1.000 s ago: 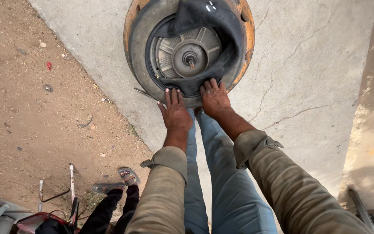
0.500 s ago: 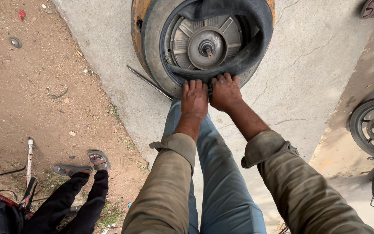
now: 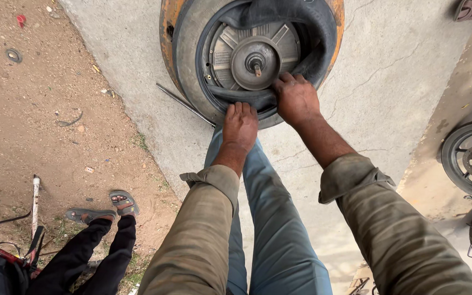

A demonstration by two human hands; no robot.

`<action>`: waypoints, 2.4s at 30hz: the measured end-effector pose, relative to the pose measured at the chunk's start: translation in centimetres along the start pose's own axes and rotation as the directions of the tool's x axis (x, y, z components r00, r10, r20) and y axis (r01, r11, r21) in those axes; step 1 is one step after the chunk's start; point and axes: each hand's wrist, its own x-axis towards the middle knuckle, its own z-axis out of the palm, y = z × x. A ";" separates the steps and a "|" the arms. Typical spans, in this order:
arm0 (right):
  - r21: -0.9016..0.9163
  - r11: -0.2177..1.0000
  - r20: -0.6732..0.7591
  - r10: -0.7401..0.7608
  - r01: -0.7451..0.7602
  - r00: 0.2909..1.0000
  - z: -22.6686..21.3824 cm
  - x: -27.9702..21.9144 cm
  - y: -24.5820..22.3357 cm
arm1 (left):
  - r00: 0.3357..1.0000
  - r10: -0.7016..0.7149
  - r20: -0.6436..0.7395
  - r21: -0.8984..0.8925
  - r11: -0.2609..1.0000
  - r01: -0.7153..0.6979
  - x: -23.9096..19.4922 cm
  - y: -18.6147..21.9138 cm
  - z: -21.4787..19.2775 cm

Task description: The person is repairing a motorcycle tire by removing the inner tube from the rim. They use a metal tire lever to pry the tube out of the rim and then pull the tube out by hand. The person also uses a hammer to tap the tire bead.

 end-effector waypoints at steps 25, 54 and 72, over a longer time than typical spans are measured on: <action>0.316 0.948 0.192 -0.103 0.037 0.976 6.0 -1.5 -0.8 | 0.957 0.057 0.286 0.069 0.994 -0.080 2.5 -1.3 -0.6; 0.201 0.946 -0.414 -0.152 0.253 0.898 -8.1 11.9 7.3 | 0.128 -0.777 0.616 -0.578 -0.335 0.745 2.2 -1.0 -3.9; -0.457 0.572 0.384 -0.564 0.681 0.731 -6.3 9.5 0.3 | 0.082 -0.633 0.769 -0.583 -0.645 0.494 3.5 2.7 2.5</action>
